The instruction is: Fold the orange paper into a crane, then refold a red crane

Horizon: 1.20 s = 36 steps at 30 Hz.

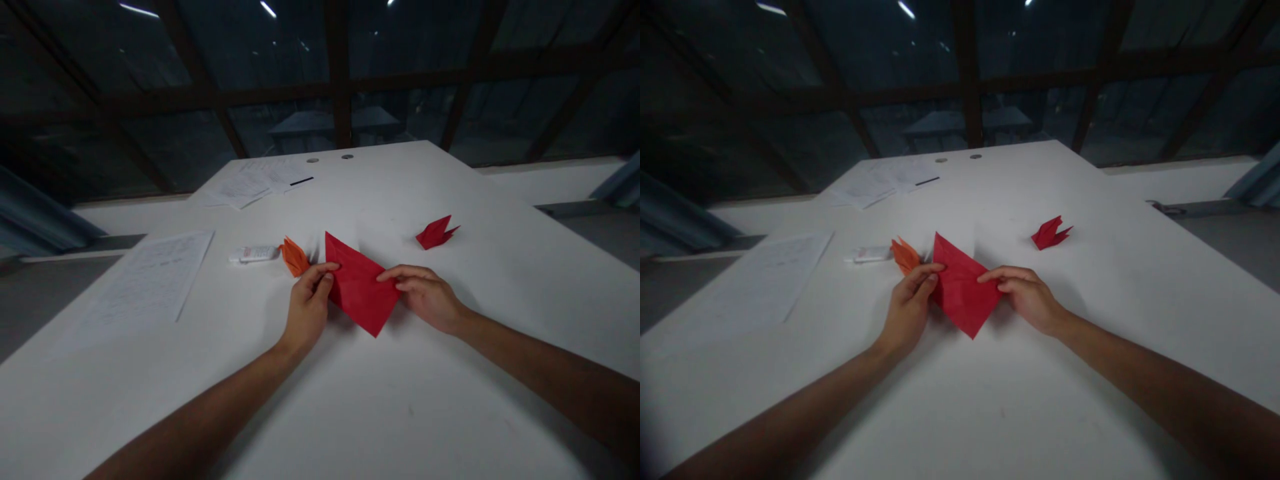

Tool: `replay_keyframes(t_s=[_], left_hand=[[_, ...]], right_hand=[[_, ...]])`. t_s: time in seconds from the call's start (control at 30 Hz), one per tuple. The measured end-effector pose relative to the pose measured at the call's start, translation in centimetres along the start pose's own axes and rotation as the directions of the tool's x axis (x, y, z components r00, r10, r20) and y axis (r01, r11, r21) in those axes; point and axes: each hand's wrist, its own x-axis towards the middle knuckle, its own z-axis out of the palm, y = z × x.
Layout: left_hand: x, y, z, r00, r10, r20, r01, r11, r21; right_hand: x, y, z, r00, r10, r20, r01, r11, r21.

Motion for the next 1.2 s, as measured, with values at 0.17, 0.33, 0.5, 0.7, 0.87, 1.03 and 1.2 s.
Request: replay_keyframes(t_s=[0.17,0.33,0.5,0.7,0.87,1.03,1.2], left_hand=[[0.9,0.1,0.1,0.979,-0.201,-0.045,0.176,0.931,-0.32],[1.1,0.1,0.0,0.98,-0.201,0.004,0.191,0.926,-0.325],[0.8,0.0,0.0,0.997,-0.063,0.044,0.068,0.99,-0.126],[0.5,0.7,0.0,0.994,-0.063,0.084,0.064,0.998,0.001],[0.3,0.6,0.1,0.991,-0.053,0.125,0.047,0.998,0.052],[0.3,0.4,-0.1,0.987,-0.023,0.159,0.005,0.994,0.11],[0.0,1.5,-0.3,0.957,0.022,0.289,-0.023,1.0,0.001]], right_hand=[[-0.4,0.5,-0.4,0.949,-0.228,0.219,0.311,0.797,-0.518],[-0.8,0.6,-0.1,0.802,-0.525,0.284,0.497,0.324,-0.805],[-1.4,-0.3,0.3,0.65,-0.561,0.512,0.546,-0.124,-0.829],[-2.2,-0.7,1.2,0.576,-0.465,0.672,0.56,-0.375,-0.739],[-2.5,-0.4,1.9,0.574,-0.433,0.695,0.591,-0.369,-0.717],[-2.5,-0.2,2.3,0.669,-0.5,0.55,0.563,-0.141,-0.814],[-2.0,0.1,1.7,0.817,-0.499,0.288,0.43,0.194,-0.882]])
